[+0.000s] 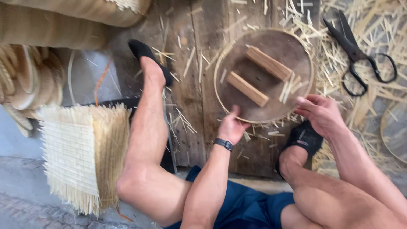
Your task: Trimming excess bamboo strips from a woven tray and assembling it into a circular frame.
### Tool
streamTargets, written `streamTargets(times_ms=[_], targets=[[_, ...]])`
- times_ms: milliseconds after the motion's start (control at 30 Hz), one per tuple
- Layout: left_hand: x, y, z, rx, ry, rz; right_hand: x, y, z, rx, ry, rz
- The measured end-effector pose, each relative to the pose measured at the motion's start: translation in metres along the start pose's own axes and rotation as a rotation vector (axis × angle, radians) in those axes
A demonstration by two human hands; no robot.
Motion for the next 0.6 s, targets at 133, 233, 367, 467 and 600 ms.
streamTargets(times_ms=[133,233,367,467,600], targets=[[-0.006,-0.001,0.046,0.061,0.078,0.195,0.003,-0.030,0.008,0.489,-0.172,-0.227],[-0.012,0.011,0.061,-0.051,-0.032,0.087,-0.009,-0.030,-0.010,0.304,-0.169,-0.166],[-0.005,0.003,0.045,-0.110,-0.067,0.051,-0.014,-0.029,-0.013,0.259,-0.161,-0.225],[0.006,-0.009,0.009,-0.192,-0.111,0.108,0.005,-0.041,0.023,0.499,-0.192,-0.181],[0.032,-0.020,-0.069,-1.055,-0.679,0.213,0.050,-0.093,0.092,0.828,0.201,-0.304]])
Point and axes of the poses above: each hand's wrist, its own x-axis away from the middle knuckle, its own y-axis out of the back of the hand, z = x × y, the point moved 1 cm from there along -x, towards the middle knuckle, and after that the axes turned 8 degrees about -y, right-handed, at the moved point
